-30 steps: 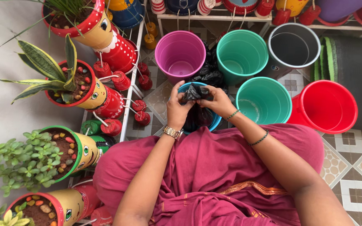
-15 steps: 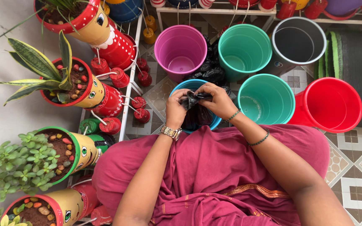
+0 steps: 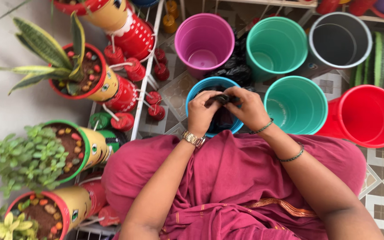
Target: The person sits on the floor and gathers a black plastic bag inside a blue bucket, then twists and ties the bag's opening with a white string. The person adjusts the knot and the bag's position within the bucket.
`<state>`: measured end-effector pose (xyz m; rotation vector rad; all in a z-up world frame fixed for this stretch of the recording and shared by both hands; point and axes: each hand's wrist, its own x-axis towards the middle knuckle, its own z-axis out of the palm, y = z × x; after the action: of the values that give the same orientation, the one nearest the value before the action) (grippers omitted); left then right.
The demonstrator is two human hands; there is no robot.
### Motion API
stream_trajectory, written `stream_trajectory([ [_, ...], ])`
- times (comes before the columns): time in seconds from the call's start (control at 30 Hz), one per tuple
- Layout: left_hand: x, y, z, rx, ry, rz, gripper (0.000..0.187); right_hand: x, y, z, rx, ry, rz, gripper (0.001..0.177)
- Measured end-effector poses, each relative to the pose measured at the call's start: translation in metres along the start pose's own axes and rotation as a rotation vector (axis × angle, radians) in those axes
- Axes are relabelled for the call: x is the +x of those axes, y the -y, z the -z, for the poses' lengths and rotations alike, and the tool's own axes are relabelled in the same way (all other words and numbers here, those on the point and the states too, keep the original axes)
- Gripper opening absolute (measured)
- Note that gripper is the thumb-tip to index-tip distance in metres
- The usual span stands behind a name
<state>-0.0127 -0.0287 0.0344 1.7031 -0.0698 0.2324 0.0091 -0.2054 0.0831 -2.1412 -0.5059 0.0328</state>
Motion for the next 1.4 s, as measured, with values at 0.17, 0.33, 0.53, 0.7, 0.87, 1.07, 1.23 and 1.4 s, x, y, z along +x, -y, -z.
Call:
stream_trajectory([
  [0.17,0.011,0.016,0.020,-0.222,0.093,0.102,0.055,0.008,0.003,-0.010,0.055,-0.020,-0.006,0.020],
  [0.33,0.011,0.009,0.041,0.315,0.266,0.336,0.094,0.016,0.010,-0.007,0.020,-0.002,0.006,0.024],
  [0.53,-0.015,0.023,0.004,0.115,0.093,-0.007,0.070,0.013,0.023,-0.008,0.037,0.188,0.109,0.027],
  [0.7,-0.025,0.028,-0.003,0.295,0.119,-0.031,0.030,0.009,0.033,0.003,-0.027,0.190,0.240,0.028],
  [0.87,-0.026,0.004,0.000,0.277,0.115,-0.024,0.043,0.023,0.024,0.021,0.029,0.154,-0.096,0.046],
  [1.07,-0.027,-0.006,0.000,0.359,0.150,-0.040,0.040,0.030,-0.020,0.002,-0.163,0.323,0.188,0.055],
  [1.23,-0.027,-0.008,0.000,0.361,0.162,-0.050,0.042,0.029,-0.030,-0.001,-0.108,0.272,-0.087,0.039],
  [1.4,-0.030,-0.010,0.005,0.357,0.202,-0.052,0.036,0.030,-0.018,0.009,-0.152,0.160,-0.060,0.031],
])
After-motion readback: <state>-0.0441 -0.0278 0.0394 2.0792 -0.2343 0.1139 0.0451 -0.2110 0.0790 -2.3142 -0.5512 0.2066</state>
